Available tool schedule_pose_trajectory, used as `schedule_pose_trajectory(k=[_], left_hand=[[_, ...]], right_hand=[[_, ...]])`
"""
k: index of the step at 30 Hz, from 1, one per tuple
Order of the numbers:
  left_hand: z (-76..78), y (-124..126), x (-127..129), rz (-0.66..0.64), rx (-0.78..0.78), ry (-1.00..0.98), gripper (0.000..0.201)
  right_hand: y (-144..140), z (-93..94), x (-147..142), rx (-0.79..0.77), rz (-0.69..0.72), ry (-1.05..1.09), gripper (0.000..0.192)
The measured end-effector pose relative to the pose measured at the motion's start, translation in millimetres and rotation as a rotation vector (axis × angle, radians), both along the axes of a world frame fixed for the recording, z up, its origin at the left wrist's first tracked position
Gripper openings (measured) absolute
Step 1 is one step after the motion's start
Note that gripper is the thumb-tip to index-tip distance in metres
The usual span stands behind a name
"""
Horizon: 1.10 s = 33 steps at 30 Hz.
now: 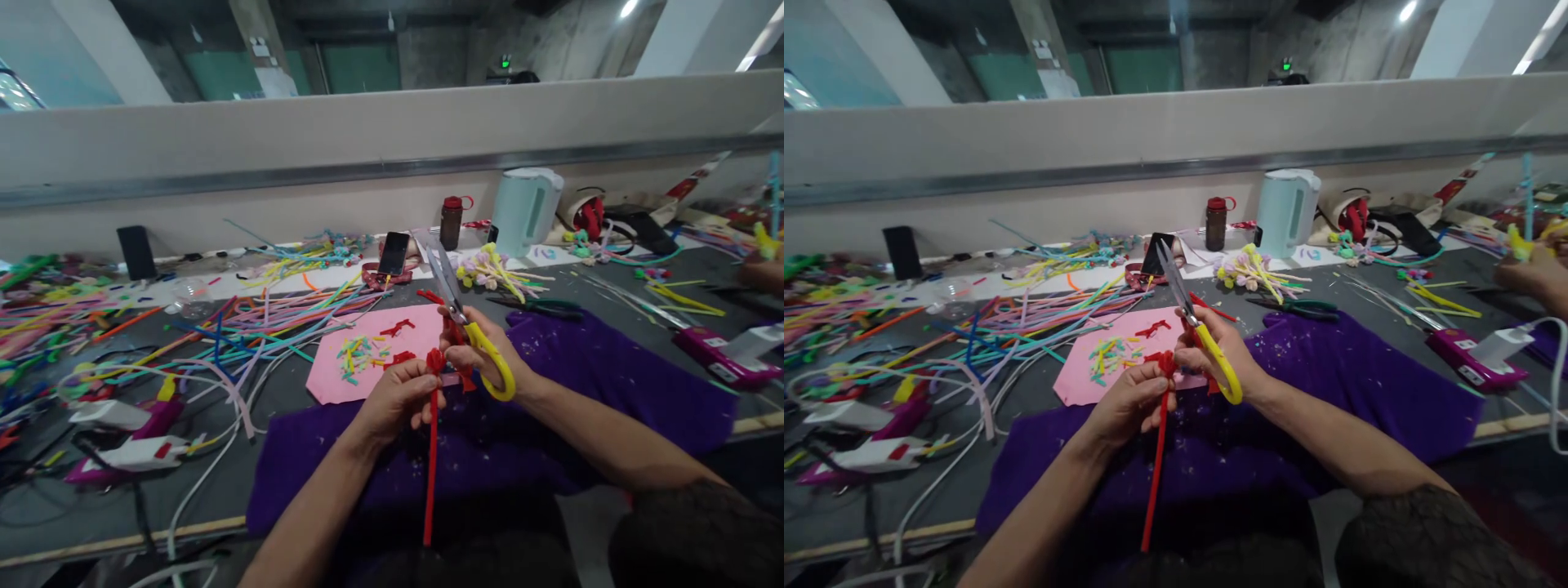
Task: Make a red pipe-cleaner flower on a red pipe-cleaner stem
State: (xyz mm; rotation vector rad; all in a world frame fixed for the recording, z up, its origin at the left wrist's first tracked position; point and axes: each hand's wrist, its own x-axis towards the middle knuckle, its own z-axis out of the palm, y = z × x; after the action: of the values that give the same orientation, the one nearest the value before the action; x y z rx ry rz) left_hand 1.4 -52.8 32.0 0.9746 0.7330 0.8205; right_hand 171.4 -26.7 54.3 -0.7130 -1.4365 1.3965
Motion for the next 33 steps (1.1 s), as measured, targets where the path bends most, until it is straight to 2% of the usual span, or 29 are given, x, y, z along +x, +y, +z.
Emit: schedule_pose_trajectory(k=[11, 18, 22, 27, 30, 33], left_hand=[[-0.7, -1, 0, -0.014, 0.028, 0.033, 0.019], [2.3, 1, -1, 0.025, -0.022, 0.008, 0.023], [4.6, 3, -8, 0.177, -0.004, -0.047, 0.024], [8.5, 5, -13, 0.41, 0.094, -0.069, 0.022], [9.3, 5, -14, 0.47, 0.139, -0.068, 0.019], [8.6, 5, -14, 0.508, 0.164, -0.048, 0.018]], right_hand=[[2, -9.6, -4, -0.011, 0.026, -0.006, 0.054], [-2, 0.8, -5, -0.009, -0.027, -0.058, 0.047], [-4, -1.0, -3, 0.145, -0.082, -0.15, 0.046], [-5, -15.1, -3, 0.45, -0.195, -0.488, 0.055], [-4, -21.3, -4, 0.627, -0.252, -0.64, 0.057], [-3, -24.3, -4, 0.727, -0.272, -0.716, 0.056]])
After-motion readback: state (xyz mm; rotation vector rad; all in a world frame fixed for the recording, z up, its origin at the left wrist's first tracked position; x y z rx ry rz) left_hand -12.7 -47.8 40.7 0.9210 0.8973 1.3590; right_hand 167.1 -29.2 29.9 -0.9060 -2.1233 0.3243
